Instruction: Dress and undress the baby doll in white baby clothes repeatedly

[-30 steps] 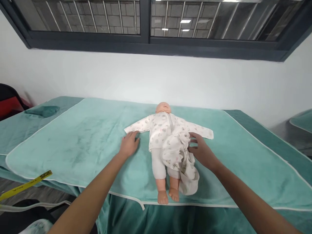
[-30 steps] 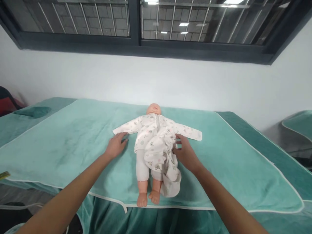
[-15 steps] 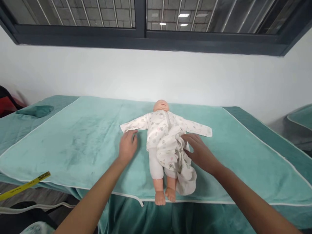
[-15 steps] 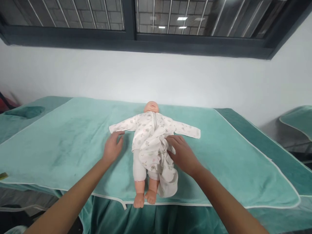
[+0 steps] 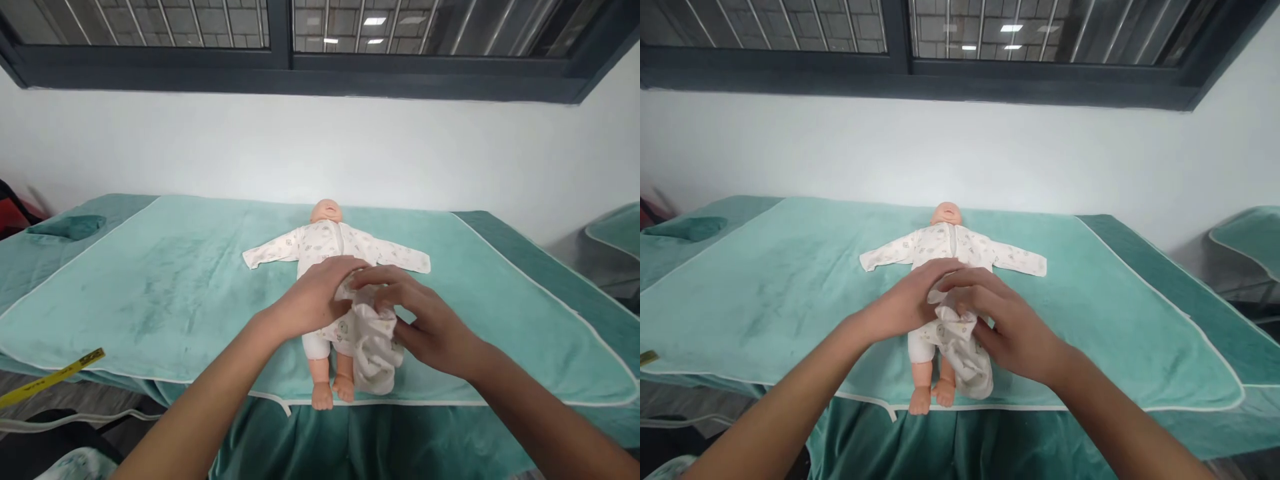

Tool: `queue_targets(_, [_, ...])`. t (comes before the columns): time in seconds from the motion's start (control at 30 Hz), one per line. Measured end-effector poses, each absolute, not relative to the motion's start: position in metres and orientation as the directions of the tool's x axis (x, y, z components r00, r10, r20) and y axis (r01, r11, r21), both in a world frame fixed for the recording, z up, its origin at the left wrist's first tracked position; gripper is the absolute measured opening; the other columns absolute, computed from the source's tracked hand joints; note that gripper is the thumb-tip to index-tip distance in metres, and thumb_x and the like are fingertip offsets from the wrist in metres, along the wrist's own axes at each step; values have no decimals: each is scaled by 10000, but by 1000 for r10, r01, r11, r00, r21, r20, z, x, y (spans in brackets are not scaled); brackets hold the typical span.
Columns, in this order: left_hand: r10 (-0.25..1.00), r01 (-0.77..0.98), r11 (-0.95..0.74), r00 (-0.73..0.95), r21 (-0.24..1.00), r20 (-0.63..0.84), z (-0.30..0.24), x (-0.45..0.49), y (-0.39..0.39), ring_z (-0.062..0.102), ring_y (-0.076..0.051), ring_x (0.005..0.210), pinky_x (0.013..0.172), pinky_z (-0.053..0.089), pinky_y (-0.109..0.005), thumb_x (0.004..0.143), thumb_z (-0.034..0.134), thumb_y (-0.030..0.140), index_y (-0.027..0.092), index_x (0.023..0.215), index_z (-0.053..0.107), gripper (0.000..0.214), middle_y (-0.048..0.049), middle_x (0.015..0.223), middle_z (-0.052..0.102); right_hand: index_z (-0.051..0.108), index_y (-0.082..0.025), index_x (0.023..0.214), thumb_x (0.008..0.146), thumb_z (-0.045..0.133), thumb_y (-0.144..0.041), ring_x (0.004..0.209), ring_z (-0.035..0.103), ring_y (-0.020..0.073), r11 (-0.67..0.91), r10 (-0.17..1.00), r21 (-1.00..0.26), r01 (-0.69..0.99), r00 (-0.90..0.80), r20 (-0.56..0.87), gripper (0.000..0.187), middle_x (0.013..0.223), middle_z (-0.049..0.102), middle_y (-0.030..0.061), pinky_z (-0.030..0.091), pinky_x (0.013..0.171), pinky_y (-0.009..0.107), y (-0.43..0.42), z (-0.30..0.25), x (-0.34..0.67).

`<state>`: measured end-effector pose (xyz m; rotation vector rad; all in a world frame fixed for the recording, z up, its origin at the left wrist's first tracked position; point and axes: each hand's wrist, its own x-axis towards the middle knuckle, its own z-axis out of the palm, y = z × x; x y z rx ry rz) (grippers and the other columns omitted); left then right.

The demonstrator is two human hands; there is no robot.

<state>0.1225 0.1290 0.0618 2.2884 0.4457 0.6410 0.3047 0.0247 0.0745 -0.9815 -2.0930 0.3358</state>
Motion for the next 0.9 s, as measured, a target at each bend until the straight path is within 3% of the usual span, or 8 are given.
queue_targets(0.13, [617,170,-507,756,845,218,73,118,126,614,-218,962,882,494,-362,846,584,273,220,927,622,104,-31,984,671,490,-278,928,903,542,-113,1055,610,208,561,826,-755,339,-178,534,176,1104,632,40,530,845,387,15,88,308])
queue_targets(0.3, [745,-213,-216,595,953,302,85,111,123,603,-139,815,720,481,-239,820,639,280,208,855,523,142,-1,851,615,539,-284,922,770,760,-249,750,599,165,398,895,-886,237,111,432,271,891,620,10,519,595,277,15,91,324])
queue_targets(0.37, [807,-329,-137,509,934,298,96,107,122,537,-100,630,584,433,-195,802,656,281,221,849,486,186,43,700,534,578,-263,935,760,773,-279,683,577,140,281,949,-928,242,74,307,262,863,624,13,477,525,233,13,93,328])
queue_targets(0.47, [846,-406,-47,469,912,253,112,103,117,454,-82,519,488,380,-175,786,666,275,232,854,483,200,62,631,459,645,-220,955,762,772,-291,748,612,159,155,969,-949,274,-229,92,241,884,656,29,507,603,248,8,100,323])
queue_targets(0.57, [817,-380,25,541,925,200,121,100,111,492,-91,541,495,413,-191,822,637,317,226,872,529,150,41,691,514,650,-205,837,776,748,-278,716,608,152,165,955,-950,266,-282,87,137,813,649,11,498,603,249,12,109,312])
queue_targets(0.67, [726,-164,-58,670,985,154,123,98,109,525,-112,571,489,407,-205,832,647,414,210,871,614,210,13,721,565,567,-217,727,807,684,-254,570,514,98,257,964,-958,126,39,263,147,651,543,-43,422,508,205,32,118,306])
queue_targets(0.77, [598,92,-230,799,969,66,122,99,113,566,-147,620,502,405,-225,757,739,432,181,782,672,260,-18,741,627,525,-211,687,815,612,-253,552,464,84,290,931,-957,-4,230,282,160,618,481,-54,393,502,192,57,118,309])
queue_targets(0.9, [756,-58,-193,627,980,186,115,106,123,620,-174,734,621,466,-242,831,663,438,168,900,693,280,-28,832,679,644,-194,828,773,682,-298,716,596,139,153,988,-984,92,-2,154,123,797,654,-13,478,613,243,74,107,316])
